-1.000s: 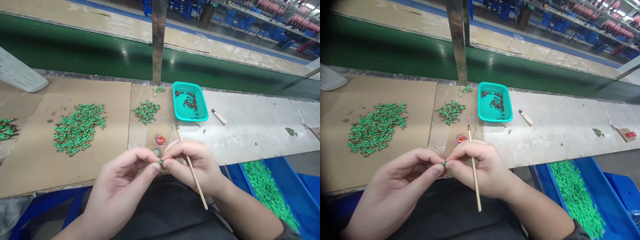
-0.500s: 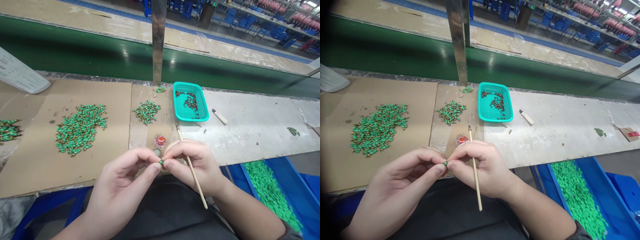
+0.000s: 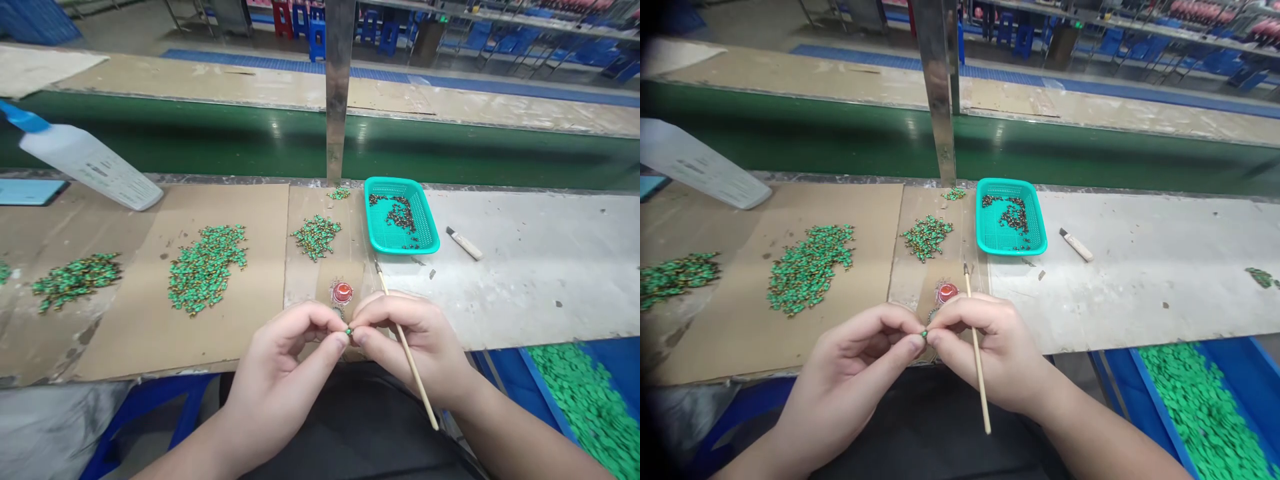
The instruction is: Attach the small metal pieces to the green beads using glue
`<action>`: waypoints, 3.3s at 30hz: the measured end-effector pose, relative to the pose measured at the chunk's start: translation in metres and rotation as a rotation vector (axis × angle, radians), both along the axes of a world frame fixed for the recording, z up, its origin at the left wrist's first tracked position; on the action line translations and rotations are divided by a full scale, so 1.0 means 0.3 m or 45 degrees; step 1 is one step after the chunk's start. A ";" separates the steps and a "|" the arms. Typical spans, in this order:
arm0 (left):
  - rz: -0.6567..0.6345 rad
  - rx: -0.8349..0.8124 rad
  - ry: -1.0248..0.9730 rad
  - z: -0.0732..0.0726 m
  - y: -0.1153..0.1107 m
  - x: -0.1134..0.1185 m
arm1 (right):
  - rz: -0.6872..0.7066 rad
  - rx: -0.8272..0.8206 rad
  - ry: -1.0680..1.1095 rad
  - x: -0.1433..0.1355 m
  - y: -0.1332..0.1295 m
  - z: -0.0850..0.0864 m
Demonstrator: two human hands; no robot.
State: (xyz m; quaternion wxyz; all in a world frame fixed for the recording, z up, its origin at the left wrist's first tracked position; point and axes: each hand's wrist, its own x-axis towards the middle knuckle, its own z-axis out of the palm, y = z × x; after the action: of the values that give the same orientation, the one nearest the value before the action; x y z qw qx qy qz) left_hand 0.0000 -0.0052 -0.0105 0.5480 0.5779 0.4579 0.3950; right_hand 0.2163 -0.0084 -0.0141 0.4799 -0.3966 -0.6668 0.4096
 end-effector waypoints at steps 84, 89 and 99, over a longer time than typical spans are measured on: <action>0.158 -0.501 -0.236 -0.119 0.103 -0.103 | -0.402 -0.517 0.415 0.090 0.078 -0.229; 0.155 -0.453 -0.230 -0.132 0.105 -0.091 | -0.447 -0.540 0.441 0.071 0.098 -0.256; 0.101 -0.449 -0.154 -0.142 0.101 -0.081 | -0.488 -0.567 0.417 0.054 0.107 -0.271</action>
State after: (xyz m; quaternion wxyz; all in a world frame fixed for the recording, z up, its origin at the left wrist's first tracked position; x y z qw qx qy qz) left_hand -0.0243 0.0250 -0.0533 0.6514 0.4295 0.5087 0.3639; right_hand 0.2326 0.0237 -0.0954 0.5504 -0.5389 -0.3883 0.5058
